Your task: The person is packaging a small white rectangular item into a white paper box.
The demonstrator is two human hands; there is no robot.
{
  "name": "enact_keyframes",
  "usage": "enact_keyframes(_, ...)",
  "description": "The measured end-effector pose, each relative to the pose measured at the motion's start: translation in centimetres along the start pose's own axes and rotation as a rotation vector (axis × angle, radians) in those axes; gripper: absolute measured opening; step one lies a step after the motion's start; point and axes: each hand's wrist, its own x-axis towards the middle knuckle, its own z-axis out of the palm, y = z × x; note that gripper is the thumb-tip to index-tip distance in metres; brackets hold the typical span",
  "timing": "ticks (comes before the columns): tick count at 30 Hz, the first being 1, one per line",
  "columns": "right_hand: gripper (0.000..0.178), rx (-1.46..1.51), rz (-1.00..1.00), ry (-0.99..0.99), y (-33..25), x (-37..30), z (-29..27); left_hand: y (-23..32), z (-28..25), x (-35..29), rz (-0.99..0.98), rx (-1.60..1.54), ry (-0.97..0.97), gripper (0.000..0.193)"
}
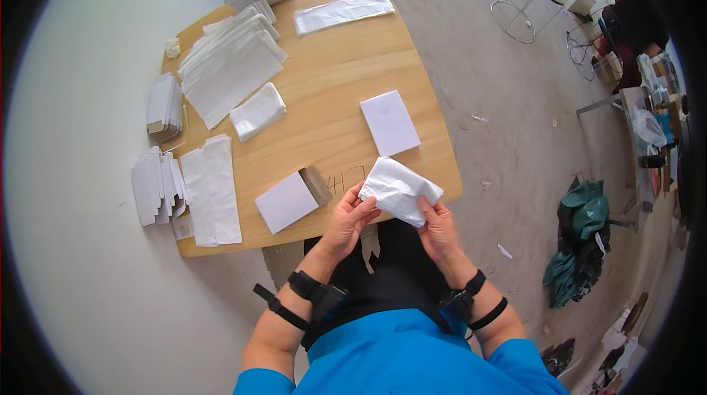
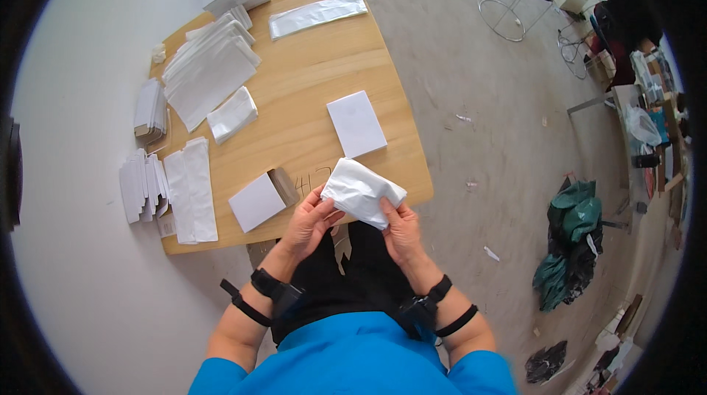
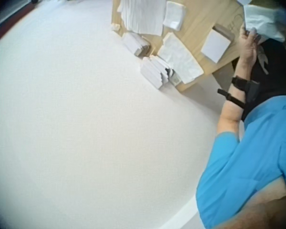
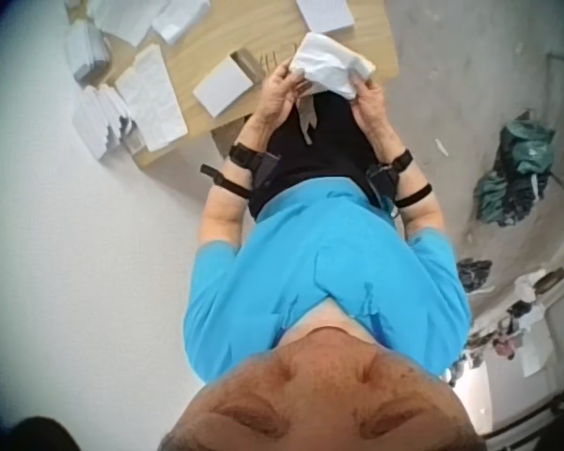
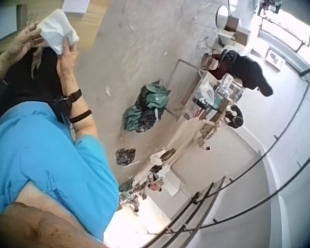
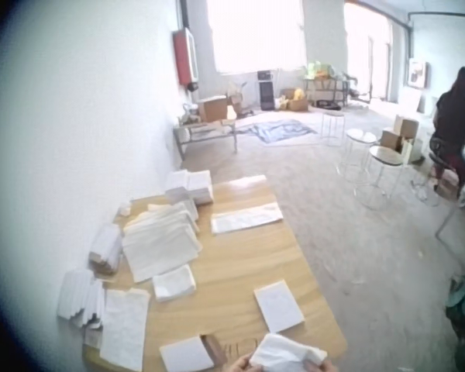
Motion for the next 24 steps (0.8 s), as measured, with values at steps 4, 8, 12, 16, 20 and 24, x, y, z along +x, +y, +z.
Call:
enact_keyframes(4,0.030,0.029,-0.050,0.019,3.1,1.1,0.3,-2.5,1.9,2.7,0.135,-0.047,0.277,0.041)
enact_keyframes(8,0.035,0.091,-0.024,0.076,4.5,0.8,1.3,-3.8,2.5,3.6,0.126,-0.210,0.280,0.041)
enact_keyframes(12,0.037,0.198,-0.002,0.111,5.0,0.2,2.1,-4.3,2.9,3.3,0.048,-0.408,0.246,0.042)
enact_keyframes(16,0.038,0.235,0.010,0.087,5.8,-0.3,2.0,-4.8,2.4,3.3,0.094,-0.381,0.243,0.036)
enact_keyframes(20,0.037,0.147,0.206,0.115,5.1,-1.7,0.8,-5.3,0.7,3.8,0.211,-0.198,0.352,0.024)
enact_keyframes(24,0.027,-0.803,-0.144,0.193,3.2,-3.2,-0.7,-4.1,-1.2,4.1,0.253,0.044,0.426,0.020)
